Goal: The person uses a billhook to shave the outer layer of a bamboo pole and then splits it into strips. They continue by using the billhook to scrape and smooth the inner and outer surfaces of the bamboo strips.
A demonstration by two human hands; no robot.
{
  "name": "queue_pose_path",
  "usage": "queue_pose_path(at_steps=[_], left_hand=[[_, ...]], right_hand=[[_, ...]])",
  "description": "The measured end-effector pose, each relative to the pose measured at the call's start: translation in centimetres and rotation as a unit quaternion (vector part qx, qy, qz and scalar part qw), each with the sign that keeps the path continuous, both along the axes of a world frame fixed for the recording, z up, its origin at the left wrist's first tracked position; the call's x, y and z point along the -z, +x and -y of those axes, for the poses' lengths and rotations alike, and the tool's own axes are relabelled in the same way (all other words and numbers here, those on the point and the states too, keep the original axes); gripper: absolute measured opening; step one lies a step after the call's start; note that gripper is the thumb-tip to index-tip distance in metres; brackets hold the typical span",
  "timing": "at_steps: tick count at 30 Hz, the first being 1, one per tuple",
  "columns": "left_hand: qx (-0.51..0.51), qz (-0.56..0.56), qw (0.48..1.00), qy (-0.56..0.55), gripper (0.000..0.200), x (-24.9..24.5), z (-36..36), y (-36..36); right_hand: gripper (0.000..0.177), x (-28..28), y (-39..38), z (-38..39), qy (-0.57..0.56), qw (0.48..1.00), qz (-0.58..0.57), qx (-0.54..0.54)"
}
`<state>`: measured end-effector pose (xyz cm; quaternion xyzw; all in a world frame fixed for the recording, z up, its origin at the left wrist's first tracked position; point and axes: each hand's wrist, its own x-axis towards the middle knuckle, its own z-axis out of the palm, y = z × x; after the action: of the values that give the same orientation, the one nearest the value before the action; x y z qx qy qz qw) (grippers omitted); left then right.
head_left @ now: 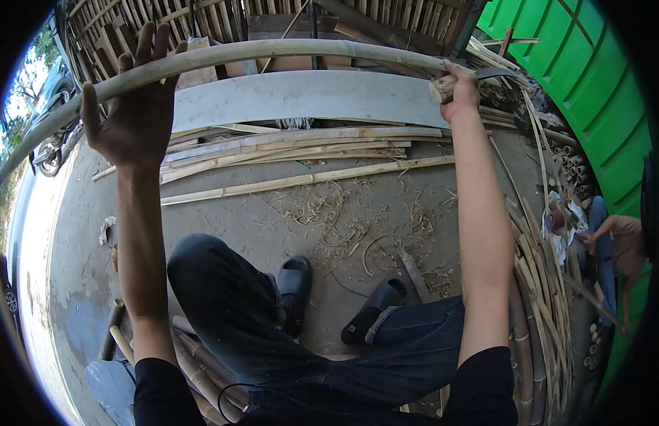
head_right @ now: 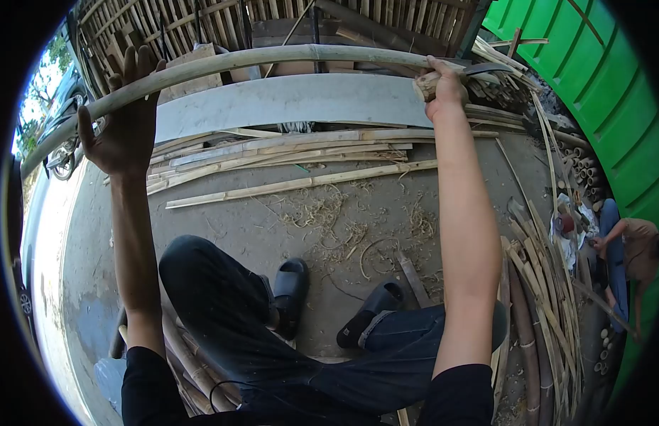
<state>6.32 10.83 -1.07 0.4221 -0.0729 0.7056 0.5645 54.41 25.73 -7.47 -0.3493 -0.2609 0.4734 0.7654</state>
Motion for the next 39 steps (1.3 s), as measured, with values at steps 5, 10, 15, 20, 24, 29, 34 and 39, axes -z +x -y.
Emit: queue_pose_path(at_steps=[5,10,15,20,24,29,34,39], left_hand=[[-0.017,-0.134,0.991,0.011,0.023,1.5,1.2,1.9],[-0.065,-0.210,0.972,-0.078,0.026,7.0,0.8,7.7],[-0.110,-0.243,0.963,-0.036,0.027,9.2,-0.8,6.0],[-0.184,-0.242,0.950,-0.066,0.027,11.0,-1.6,4.0],[-0.165,-0.264,0.950,-0.017,0.027,10.1,-0.5,5.4],[-0.152,-0.320,0.935,0.020,0.027,9.8,2.6,6.8],[-0.165,-0.328,0.930,-0.008,0.025,9.7,3.2,7.3],[-0.192,-0.289,0.937,-0.034,0.028,9.3,1.7,7.1]], right_hand=[[0.012,18.1,-2.3,1.4,-0.115,0.982,-0.145,0.032],[0.026,26.6,-5.1,10.2,-0.310,0.944,-0.060,0.097],[0.028,29.2,-8.5,11.3,-0.205,0.953,0.182,0.127],[0.048,16.0,-15.1,18.1,-0.067,0.849,0.521,-0.054],[0.049,16.2,-17.4,20.0,-0.141,0.790,0.579,-0.142],[0.052,25.7,-10.9,16.8,-0.327,0.737,0.586,-0.081],[0.042,17.8,-17.5,20.9,-0.103,0.869,0.472,-0.110],[0.043,25.3,-14.3,18.7,-0.190,0.806,0.560,-0.024]])
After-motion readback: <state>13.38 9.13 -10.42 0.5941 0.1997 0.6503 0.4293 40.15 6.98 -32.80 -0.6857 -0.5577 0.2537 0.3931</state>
